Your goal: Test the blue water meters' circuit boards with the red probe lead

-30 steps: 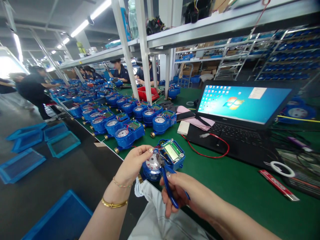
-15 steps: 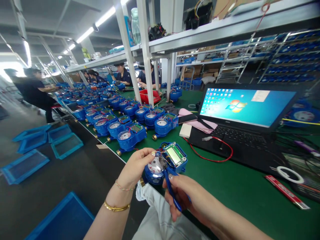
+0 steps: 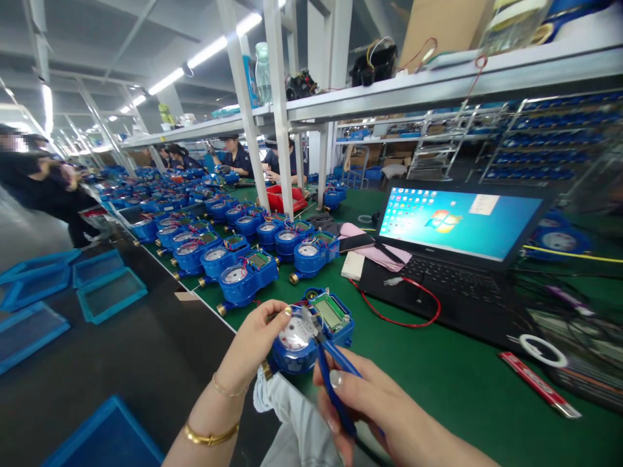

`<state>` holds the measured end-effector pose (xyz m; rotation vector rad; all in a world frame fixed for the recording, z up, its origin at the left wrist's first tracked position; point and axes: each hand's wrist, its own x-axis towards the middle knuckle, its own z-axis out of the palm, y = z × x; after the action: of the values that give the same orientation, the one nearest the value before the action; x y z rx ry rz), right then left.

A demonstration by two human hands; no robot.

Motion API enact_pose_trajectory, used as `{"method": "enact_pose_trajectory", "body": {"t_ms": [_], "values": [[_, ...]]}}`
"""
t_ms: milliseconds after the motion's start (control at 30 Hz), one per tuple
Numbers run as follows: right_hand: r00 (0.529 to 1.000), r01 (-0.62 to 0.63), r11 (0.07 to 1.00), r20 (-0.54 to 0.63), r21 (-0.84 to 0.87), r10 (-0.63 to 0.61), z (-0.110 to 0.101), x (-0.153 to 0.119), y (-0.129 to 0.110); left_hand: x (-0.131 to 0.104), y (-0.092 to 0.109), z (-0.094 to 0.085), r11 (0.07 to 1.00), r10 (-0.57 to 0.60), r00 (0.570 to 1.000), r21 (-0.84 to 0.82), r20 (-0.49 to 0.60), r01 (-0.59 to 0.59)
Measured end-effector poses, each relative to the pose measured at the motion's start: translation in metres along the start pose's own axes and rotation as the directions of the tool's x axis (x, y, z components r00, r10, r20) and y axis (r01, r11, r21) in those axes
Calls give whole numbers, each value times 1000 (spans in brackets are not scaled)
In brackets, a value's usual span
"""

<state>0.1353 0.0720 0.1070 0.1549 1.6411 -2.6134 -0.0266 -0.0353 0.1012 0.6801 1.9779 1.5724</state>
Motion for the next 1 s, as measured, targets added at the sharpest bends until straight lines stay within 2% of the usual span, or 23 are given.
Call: {"method": "enact_pose_trajectory", "body": {"t_ms": [100, 200, 267, 367, 467, 533, 600, 700, 833, 933, 1000], "values": [[983, 163, 984, -77, -76, -169, -11, -3, -14, -6, 4, 3, 986, 86, 994, 148, -63, -76], [942, 232, 966, -221, -111, -252, -32, 1, -24, -14, 3, 9, 893, 142, 988, 424, 60, -153], [912, 236, 967, -322, -95, -255, -47, 6, -29, -18, 0, 14, 802, 135, 982, 567, 134, -188], [882, 211, 976, -419, -55, -214, -69, 13, -33, -21, -4, 16, 750, 128, 984, 637, 124, -178], [886, 156, 985, -432, -67, -170, -90, 24, -36, -18, -1, 10, 739, 84, 987, 655, 140, -156], [889, 118, 986, -431, -116, -157, -103, 35, -39, -9, 6, 2, 737, 97, 981, 650, 169, -185], [887, 98, 983, -433, -158, -158, -114, 49, -44, 9, 16, -7, 707, 196, 966, 658, 169, -259], [899, 109, 979, -404, -170, -170, -122, 70, -49, 53, 32, -16, 615, 347, 931, 722, 111, -315], [919, 124, 978, -353, -170, -178, -123, 89, -50, 125, 47, -14, 511, 369, 924, 807, 103, -294], [926, 114, 977, -337, -180, -170, -125, 92, -48, 173, 48, -7, 448, 349, 926, 842, 145, -301], [927, 117, 976, -333, -184, -174, -127, 90, -49, 196, 45, -2, 423, 333, 926, 850, 176, -314]]}}
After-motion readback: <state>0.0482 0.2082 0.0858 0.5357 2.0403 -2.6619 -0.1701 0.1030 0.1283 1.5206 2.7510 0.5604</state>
